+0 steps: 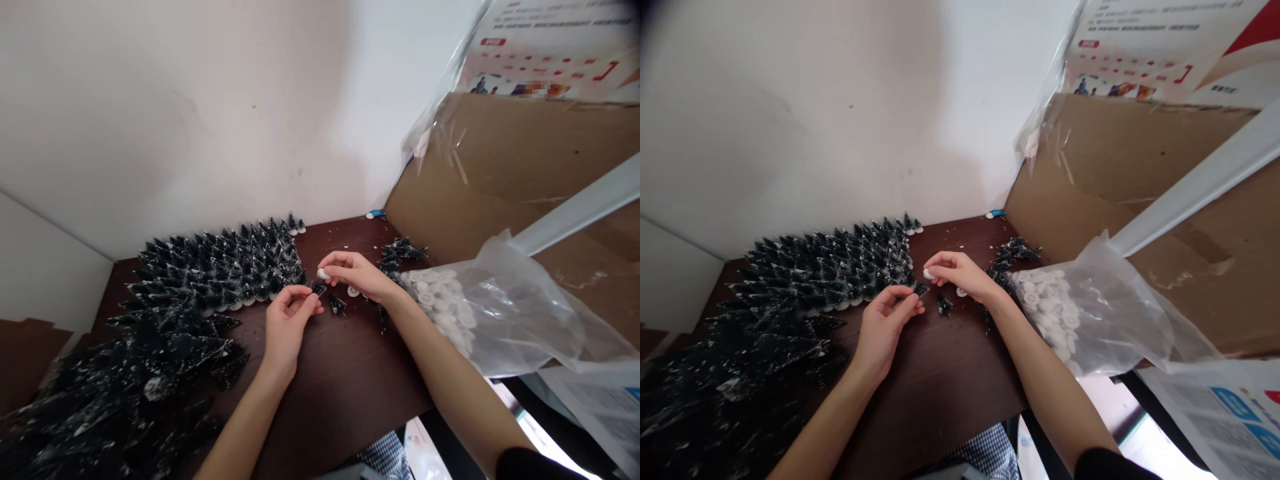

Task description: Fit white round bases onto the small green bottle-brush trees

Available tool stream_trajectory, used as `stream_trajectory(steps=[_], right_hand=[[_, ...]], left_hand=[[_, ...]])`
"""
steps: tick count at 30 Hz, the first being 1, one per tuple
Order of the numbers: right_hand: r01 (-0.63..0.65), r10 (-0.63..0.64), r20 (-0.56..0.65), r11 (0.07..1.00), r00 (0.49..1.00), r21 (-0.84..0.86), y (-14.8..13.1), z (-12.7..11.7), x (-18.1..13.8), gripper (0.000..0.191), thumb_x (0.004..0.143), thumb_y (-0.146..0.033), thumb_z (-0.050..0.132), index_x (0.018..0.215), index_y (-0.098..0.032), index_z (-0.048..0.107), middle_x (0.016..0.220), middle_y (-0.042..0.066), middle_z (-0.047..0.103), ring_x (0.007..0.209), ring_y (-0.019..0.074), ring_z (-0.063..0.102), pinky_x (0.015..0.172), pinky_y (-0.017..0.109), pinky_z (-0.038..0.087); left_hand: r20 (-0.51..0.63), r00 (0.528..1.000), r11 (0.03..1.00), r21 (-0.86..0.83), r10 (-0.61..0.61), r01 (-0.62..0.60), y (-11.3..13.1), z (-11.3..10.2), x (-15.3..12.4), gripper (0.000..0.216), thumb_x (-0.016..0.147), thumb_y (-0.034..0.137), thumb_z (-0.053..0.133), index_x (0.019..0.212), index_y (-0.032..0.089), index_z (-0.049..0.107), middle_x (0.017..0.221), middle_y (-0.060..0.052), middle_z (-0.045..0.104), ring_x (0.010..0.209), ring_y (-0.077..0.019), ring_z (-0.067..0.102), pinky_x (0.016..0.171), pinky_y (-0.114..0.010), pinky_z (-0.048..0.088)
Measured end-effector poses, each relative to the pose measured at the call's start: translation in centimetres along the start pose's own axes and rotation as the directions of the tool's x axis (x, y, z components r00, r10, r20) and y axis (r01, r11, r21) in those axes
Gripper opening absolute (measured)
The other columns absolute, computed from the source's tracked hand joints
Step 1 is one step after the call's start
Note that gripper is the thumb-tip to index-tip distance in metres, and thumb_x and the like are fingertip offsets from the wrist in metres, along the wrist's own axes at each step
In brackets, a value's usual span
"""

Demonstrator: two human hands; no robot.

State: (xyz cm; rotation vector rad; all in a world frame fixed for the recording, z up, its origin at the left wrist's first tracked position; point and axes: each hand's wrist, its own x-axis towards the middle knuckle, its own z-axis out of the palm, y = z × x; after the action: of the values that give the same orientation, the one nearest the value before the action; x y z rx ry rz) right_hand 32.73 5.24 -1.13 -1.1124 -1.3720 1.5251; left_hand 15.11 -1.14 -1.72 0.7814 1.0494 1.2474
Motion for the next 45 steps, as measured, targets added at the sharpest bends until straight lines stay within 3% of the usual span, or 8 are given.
stream_trajectory(steps=[45], right_hand=[[0.023,-0.022,0.043,1.000,0.999,-0.021,-0.48,0.06,-0.20,0.024,0.075,-0.037,0.080,0.089,-0.019,0.073,0.084,0.001,0.071,0.070,0.0110,0.062,0.072,0.026,0.052]], left_hand=[[0.007,1.000,1.000,-0.003,0.012,-0.012,-0.14,0.00,0.07,0.030,0.066,0.029,0.084,0.083,0.013,0.066,0.079,0.001,0.065,0.070,-0.0112,0.065,0.070,-0.026,0.058]])
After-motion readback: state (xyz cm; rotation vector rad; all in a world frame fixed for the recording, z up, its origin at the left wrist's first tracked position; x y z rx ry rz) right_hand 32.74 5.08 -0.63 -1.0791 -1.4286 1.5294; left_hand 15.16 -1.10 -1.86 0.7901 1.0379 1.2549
